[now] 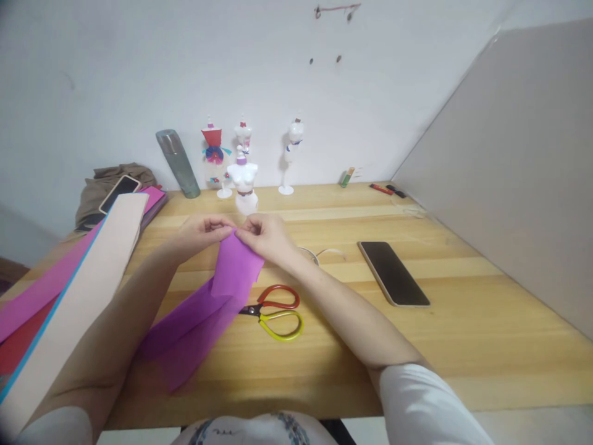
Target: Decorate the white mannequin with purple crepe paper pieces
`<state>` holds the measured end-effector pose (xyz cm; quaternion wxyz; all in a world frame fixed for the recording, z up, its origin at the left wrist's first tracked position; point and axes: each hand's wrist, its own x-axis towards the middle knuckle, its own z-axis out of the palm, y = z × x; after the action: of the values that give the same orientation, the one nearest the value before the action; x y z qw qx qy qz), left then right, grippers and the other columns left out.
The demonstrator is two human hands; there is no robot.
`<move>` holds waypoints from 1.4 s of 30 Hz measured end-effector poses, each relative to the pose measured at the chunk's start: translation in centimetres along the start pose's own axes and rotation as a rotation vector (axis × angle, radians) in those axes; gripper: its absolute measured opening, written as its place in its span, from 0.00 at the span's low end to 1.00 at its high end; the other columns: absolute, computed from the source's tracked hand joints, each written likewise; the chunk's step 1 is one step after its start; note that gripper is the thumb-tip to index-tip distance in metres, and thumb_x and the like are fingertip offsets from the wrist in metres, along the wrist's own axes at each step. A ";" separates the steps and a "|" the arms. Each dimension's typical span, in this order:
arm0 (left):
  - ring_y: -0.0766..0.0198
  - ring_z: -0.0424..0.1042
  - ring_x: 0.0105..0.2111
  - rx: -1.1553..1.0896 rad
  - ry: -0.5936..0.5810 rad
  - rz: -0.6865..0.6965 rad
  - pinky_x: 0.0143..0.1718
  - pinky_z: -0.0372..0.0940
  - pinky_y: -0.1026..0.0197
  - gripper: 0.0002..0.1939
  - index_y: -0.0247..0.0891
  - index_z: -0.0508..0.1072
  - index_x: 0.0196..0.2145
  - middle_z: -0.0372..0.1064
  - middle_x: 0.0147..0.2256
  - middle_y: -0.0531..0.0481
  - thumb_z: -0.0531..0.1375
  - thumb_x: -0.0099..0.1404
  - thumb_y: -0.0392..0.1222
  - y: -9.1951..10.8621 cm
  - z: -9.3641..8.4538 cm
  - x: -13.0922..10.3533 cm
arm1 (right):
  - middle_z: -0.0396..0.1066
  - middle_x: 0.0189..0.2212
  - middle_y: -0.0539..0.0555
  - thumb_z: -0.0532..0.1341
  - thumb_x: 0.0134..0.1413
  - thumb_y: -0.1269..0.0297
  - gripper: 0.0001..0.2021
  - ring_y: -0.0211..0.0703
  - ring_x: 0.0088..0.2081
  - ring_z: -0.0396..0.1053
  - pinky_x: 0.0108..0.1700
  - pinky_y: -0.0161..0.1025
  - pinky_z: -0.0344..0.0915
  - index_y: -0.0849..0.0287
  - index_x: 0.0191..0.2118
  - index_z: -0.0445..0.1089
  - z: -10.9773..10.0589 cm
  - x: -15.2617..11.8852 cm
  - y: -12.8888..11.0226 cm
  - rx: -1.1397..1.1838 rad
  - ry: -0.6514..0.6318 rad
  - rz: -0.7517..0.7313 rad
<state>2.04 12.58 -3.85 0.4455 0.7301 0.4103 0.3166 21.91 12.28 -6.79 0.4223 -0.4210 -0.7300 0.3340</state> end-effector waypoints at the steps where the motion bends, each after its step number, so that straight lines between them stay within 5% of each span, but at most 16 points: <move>1: 0.61 0.73 0.35 0.014 0.008 -0.003 0.37 0.67 0.61 0.12 0.36 0.80 0.33 0.78 0.33 0.49 0.65 0.59 0.49 -0.2 0.1 0.1 | 0.62 0.19 0.48 0.63 0.50 0.53 0.15 0.35 0.24 0.57 0.27 0.35 0.52 0.58 0.22 0.64 0.0 0.0 0.0 -0.005 0.004 0.001; 19: 0.65 0.69 0.28 -0.066 0.013 -0.068 0.31 0.63 0.63 0.14 0.36 0.76 0.28 0.71 0.26 0.53 0.67 0.57 0.51 -0.2 -0.7 0.0 | 0.61 0.20 0.48 0.63 0.48 0.51 0.16 0.35 0.24 0.57 0.27 0.35 0.53 0.59 0.21 0.65 -0.8 0.3 0.2 0.071 -0.143 0.032; 27: 0.64 0.71 0.27 -0.254 -0.210 -0.123 0.35 0.69 0.60 0.19 0.35 0.77 0.26 0.74 0.26 0.49 0.69 0.56 0.55 -1.4 -1.2 0.2 | 0.65 0.21 0.49 0.64 0.47 0.49 0.16 0.36 0.24 0.59 0.27 0.35 0.54 0.60 0.26 0.70 -1.4 0.4 -0.2 0.142 -0.174 0.083; 32: 0.63 0.72 0.29 -0.278 -0.182 -0.118 0.38 0.68 0.59 0.18 0.34 0.79 0.30 0.76 0.28 0.48 0.70 0.56 0.54 -2.0 -1.4 0.4 | 0.60 0.18 0.47 0.62 0.49 0.49 0.19 0.34 0.23 0.57 0.28 0.36 0.53 0.58 0.19 0.63 -1.7 0.7 0.0 0.102 -0.207 0.047; 42: 0.62 0.71 0.29 -0.245 -0.166 -0.104 0.33 0.68 0.60 0.21 0.34 0.74 0.26 0.71 0.25 0.49 0.66 0.60 0.58 -2.3 -0.7 0.5 | 0.58 0.20 0.47 0.62 0.48 0.39 0.25 0.36 0.25 0.55 0.30 0.37 0.51 0.59 0.22 0.63 -1.9 0.6 0.2 0.215 -0.209 0.139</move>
<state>0.94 13.90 -5.61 0.5796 0.6716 0.3674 0.2793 23.46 13.20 -5.98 0.3625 -0.3858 -0.6992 0.4805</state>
